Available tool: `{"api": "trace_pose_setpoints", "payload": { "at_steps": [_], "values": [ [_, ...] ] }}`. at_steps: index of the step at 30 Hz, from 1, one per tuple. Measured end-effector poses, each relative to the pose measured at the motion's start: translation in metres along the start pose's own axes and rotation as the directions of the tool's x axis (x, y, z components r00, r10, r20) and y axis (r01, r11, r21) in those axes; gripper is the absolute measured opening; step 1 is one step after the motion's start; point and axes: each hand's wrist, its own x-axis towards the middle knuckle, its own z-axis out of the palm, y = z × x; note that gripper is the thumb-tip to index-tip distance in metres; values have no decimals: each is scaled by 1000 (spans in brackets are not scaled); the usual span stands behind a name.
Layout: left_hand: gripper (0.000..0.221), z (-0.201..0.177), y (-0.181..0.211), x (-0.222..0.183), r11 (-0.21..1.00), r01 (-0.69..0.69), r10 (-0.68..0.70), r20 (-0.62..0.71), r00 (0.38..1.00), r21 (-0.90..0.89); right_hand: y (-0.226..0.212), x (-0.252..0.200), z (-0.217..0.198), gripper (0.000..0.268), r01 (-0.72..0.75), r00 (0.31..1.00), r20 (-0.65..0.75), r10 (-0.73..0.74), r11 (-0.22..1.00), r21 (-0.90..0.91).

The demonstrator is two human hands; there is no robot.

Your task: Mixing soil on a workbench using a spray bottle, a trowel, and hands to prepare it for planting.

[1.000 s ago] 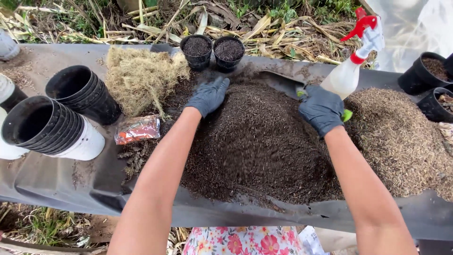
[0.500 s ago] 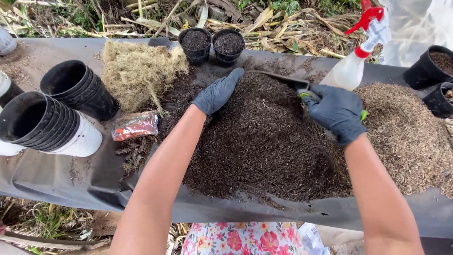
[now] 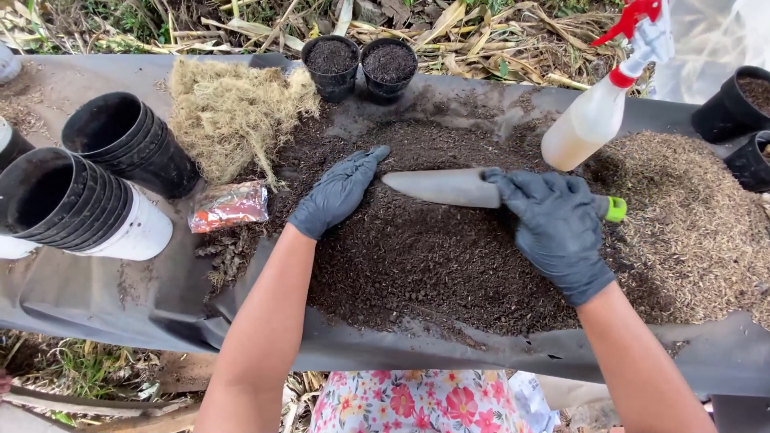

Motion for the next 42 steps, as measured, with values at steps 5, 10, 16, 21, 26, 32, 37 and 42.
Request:
{"api": "trace_pose_setpoints", "payload": {
  "at_steps": [5, 10, 16, 21, 26, 32, 37, 42],
  "values": [
    [55, -28, 37, -7, 958, 190, -213, -86, 973, -216, 20, -37, 3, 68, -108, 994, -2, 108, 994, 1],
    [62, -28, 25, -7, 967, 255, -233, -340, 911, 19, 36, -64, -3, 87, -147, 989, 5, 146, 988, 47],
    [79, -34, 20, -12, 798, 582, -561, -159, 812, 155, 40, -82, -33, 50, -408, 904, 127, 408, 913, -32],
    [63, -5, -57, -4, 930, 309, -272, -192, 943, 199, 18, -111, -40, 36, -542, 807, 236, 542, 838, -69],
    [88, -12, 66, -4, 946, 315, -318, -32, 947, -77, -44, -89, -44, 17, -506, 845, 238, 479, 859, 69],
    [63, -2, 70, -7, 958, 285, -277, -153, 949, 30, -68, -59, -12, 35, -384, 923, 36, 382, 920, 81],
    [62, -14, 72, -11, 952, 289, -302, -156, 941, -98, -67, -51, 5, 33, -265, 915, -272, 298, 952, 153],
    [74, -46, 102, -45, 911, 394, -386, -79, 919, 120, -68, -53, 6, 18, -341, 866, -317, 386, 921, 191]
  ]
}}
